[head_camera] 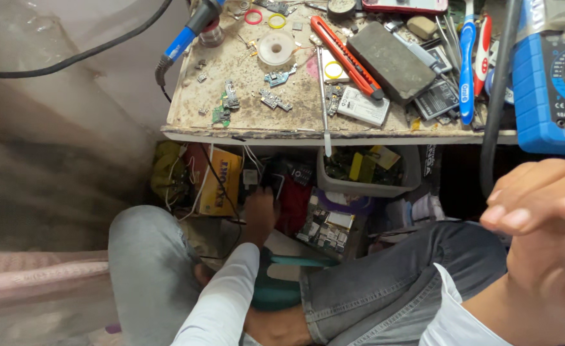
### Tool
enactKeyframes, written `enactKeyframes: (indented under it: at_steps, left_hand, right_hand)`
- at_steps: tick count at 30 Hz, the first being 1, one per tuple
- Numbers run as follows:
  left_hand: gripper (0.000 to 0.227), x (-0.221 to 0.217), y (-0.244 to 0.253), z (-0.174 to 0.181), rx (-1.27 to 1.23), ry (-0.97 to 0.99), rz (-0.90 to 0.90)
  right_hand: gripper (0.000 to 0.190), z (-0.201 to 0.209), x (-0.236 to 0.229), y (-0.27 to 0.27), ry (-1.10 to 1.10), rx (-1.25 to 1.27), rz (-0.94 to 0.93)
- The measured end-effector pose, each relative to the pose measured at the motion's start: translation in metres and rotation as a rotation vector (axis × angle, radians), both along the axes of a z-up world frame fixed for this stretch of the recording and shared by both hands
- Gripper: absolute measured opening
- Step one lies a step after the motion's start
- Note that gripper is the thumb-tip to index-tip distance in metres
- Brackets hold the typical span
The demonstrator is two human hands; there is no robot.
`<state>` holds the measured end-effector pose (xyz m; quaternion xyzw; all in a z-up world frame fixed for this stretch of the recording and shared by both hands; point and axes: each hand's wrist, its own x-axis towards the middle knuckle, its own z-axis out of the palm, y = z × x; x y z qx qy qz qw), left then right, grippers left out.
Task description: The person disassembles a smartphone by removing the back cover and battery. They then use a screwdriver to remove screws from the internal frame and a soldering iron to work on the circuit board. Finally, they use a multimeter to test electrical connections on the board.
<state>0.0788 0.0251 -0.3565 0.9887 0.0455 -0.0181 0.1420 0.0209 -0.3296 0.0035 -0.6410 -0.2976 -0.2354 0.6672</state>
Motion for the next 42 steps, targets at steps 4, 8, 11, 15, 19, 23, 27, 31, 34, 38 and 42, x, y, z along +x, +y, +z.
enactKeyframes:
  at_steps: [4, 8, 11, 15, 19, 23, 27, 31, 34, 38, 42]
  left_hand:
    - [0.038, 0.005, 0.007, -0.007, -0.153, -0.11, 0.022]
    - [0.068, 0.005, 0.011, 0.017, -0.203, 0.018, 0.11]
    - [0.07, -0.001, 0.007, 0.034, -0.13, -0.096, 0.078]
    - [0.076, 0.002, -0.003, 0.032, 0.109, -0.076, -0.085]
    - [0.053, -0.006, -0.006, 0.029, 0.113, -0.159, -0.115]
    - [0.05, -0.007, -0.006, 0.033, 0.135, -0.082, -0.119]
    - [0.046, -0.003, 0.0, 0.01, 0.097, -0.099, -0.133]
    - [0.051, -0.003, 0.01, -0.001, -0.031, -0.264, -0.114]
    - [0.07, -0.004, 0.009, 0.019, -0.132, -0.234, -0.048]
    - [0.091, -0.007, 0.008, 0.045, -0.39, -0.08, 0.161]
    - [0.093, -0.011, 0.019, 0.056, -0.516, -0.369, 0.036]
  right_hand:
    - [0.025, 0.025, 0.011, 0.013, -0.093, -0.091, 0.248]
    - [0.021, 0.053, 0.004, 0.03, -0.06, -0.163, 0.35]
    - [0.024, 0.075, 0.01, 0.042, -0.018, -0.368, 0.422]
    - [0.032, 0.083, 0.005, 0.072, 0.145, -0.856, 0.512]
    - [0.04, 0.059, 0.021, 0.106, 0.069, -1.126, 0.76]
    - [0.038, 0.036, 0.04, 0.112, 0.424, -1.25, 0.849]
    - [0.044, -0.026, 0.061, 0.127, 0.579, -1.413, 0.669]
    - [0.026, -0.125, 0.077, 0.157, 0.45, -1.58, 0.407]
    - [0.022, -0.202, 0.092, 0.193, 0.514, -1.497, 0.282]
    - [0.031, -0.262, 0.092, 0.224, 0.843, -1.026, 0.073]
    - [0.038, -0.283, 0.08, 0.254, 0.823, -0.988, -0.097]
